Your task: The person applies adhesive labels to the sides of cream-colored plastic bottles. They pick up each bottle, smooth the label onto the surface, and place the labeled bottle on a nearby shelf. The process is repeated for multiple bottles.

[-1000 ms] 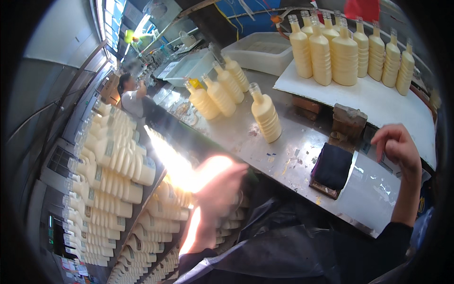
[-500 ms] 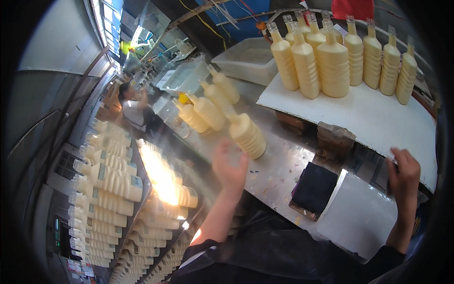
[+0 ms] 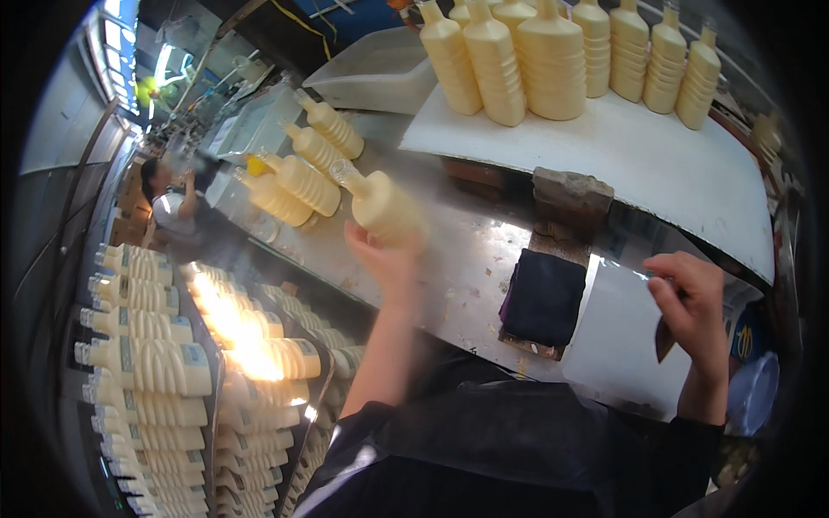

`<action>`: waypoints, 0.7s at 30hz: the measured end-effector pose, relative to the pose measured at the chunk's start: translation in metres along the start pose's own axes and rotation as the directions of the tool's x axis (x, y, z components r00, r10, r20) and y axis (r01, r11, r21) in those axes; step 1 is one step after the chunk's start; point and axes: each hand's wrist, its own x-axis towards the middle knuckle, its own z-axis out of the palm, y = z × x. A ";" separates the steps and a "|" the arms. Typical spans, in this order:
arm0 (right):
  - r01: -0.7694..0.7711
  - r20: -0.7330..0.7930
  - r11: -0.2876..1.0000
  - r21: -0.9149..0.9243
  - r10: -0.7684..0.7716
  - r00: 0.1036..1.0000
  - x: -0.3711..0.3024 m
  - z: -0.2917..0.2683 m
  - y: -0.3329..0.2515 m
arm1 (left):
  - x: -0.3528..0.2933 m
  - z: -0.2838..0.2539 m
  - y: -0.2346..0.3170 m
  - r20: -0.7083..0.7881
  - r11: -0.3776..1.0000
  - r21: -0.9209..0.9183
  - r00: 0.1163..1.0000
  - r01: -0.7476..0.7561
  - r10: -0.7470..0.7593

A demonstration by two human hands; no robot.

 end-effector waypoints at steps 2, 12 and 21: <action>-0.039 0.061 0.999 -0.008 0.040 0.997 -0.004 0.008 -0.010 | 0.013 0.003 -0.009 -0.016 1.000 0.001 1.000 -0.014 0.014; -0.298 0.053 0.953 0.045 0.296 0.954 -0.028 0.034 -0.029 | 0.025 -0.022 -0.009 0.508 0.786 -0.372 0.817 0.494 -0.273; -0.448 -0.007 0.888 0.107 0.451 0.893 -0.001 0.103 -0.030 | -0.031 0.042 0.061 0.905 0.645 -0.207 0.395 0.736 -0.160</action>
